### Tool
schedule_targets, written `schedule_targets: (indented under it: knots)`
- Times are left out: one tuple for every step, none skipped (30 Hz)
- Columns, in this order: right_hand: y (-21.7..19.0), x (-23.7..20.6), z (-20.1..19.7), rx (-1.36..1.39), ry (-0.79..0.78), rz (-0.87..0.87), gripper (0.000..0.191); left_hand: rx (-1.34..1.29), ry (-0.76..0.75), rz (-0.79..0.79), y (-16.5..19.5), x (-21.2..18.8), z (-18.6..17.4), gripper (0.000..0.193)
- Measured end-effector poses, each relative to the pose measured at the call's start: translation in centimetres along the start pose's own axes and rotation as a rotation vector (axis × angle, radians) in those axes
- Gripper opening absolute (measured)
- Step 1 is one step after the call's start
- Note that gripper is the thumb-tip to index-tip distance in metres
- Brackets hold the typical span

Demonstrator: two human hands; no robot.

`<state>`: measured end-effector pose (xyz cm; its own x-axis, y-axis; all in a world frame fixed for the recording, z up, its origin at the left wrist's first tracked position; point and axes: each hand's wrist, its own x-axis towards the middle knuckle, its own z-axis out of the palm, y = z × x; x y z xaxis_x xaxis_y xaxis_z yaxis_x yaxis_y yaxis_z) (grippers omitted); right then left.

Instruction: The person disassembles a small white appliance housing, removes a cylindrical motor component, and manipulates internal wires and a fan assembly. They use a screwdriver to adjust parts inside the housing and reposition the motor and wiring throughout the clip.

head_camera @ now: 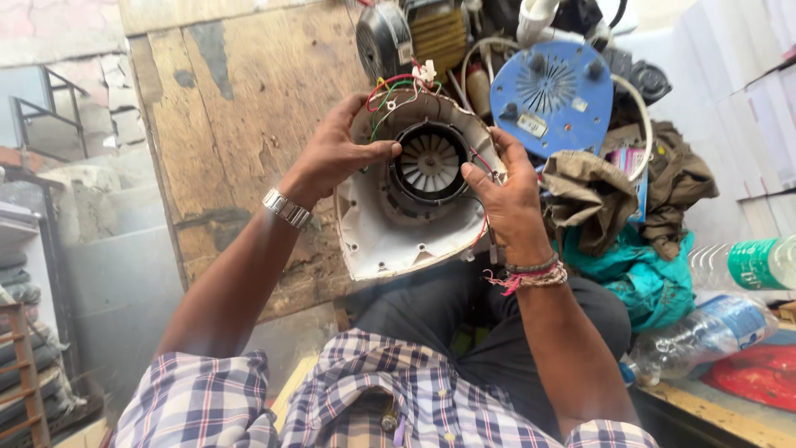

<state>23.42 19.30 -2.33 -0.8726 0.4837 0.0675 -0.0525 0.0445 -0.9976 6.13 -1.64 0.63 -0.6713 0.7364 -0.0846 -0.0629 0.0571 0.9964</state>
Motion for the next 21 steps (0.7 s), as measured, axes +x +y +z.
schedule_targets:
  knots:
    - [-0.1,0.7,-0.3,-0.063,-0.013,-0.012,0.066,0.002,0.04,-0.076,0.1,0.3,0.3,0.072]
    - [-0.2,1.3,-0.7,-0.125,-0.024,-0.019,0.065,0.002,0.08,-0.158,0.1,0.2,0.6,0.073]
    - [-0.3,1.5,-1.1,-0.187,-0.035,-0.017,0.064,-0.027,0.099,-0.063,-0.1,-0.1,1.1,0.071]
    - [-0.5,1.9,-1.6,-0.178,-0.089,-0.018,0.064,-0.06,0.117,0.025,-0.5,-0.7,1.9,0.07]
    - [-0.8,2.7,-2.2,-0.166,-0.144,-0.021,0.065,-0.089,0.137,0.115,-0.9,-1.3,2.5,0.068]
    - [-1.0,2.9,-2.5,-0.153,-0.198,-0.029,0.066,-0.082,0.172,0.113,-1.2,-1.7,2.9,0.069]
    - [-1.1,2.8,-2.6,-0.129,-0.209,-0.027,0.066,-0.076,0.205,0.112,-1.4,-2.0,3.3,0.069]
    - [-1.2,3.0,-2.8,-0.107,-0.22,-0.029,0.066,-0.069,0.237,0.116,-1.5,-2.1,3.6,0.069]
    - [-1.3,3.1,-2.9,-0.087,-0.232,-0.039,0.066,-0.077,0.234,0.104,-1.4,-1.9,3.7,0.07]
    - [-1.3,3.0,-2.9,-0.076,-0.213,-0.03,0.067,-0.085,0.235,0.091,-1.4,-1.9,3.7,0.07]
    - [-1.5,2.8,-2.7,-0.067,-0.197,-0.015,0.068,-0.097,0.238,0.073,-1.2,-2.0,3.8,0.07]
    - [-1.5,2.6,-2.7,-0.059,-0.18,0.0,0.069,-0.101,0.245,0.055,-1.0,-2.0,3.9,0.071]
    - [-1.4,2.3,-3.0,-0.111,-0.175,-0.023,0.066,-0.102,0.249,0.037,-0.9,-2.1,3.9,0.072]
    - [-1.5,2.0,-3.1,-0.159,-0.166,-0.044,0.063,-0.099,0.251,0.017,-0.9,-2.1,3.9,0.072]
    - [-1.6,1.6,-3.4,-0.206,-0.157,-0.065,0.061,-0.039,0.256,0.034,-0.8,-2.1,4.0,0.073]
    - [-1.8,1.2,-3.7,-0.058,-0.138,-0.013,0.061,0.026,0.267,0.05,-0.8,-2.2,4.0,0.074]
    - [-1.9,0.9,-3.9,0.093,-0.119,0.043,0.061,0.093,0.278,0.061,-0.8,-2.3,3.8,0.075]
    - [-2.1,0.4,-4.3,0.243,-0.092,0.107,0.061,0.095,0.288,0.066,-0.9,-2.3,3.9,0.076]
    - [-2.3,-0.2,-4.8,0.118,-0.103,0.094,0.058,0.092,0.292,0.07,-1.0,-2.4,3.9,0.077]
    - [-2.6,-0.6,-5.4,-0.013,-0.115,0.074,0.056,0.084,0.294,0.083,-1.1,-2.4,4.0,0.078]
    - [-2.8,-0.8,-5.9,-0.145,-0.126,0.047,0.053,0.116,0.306,0.07,-1.1,-2.3,4.1,0.076]
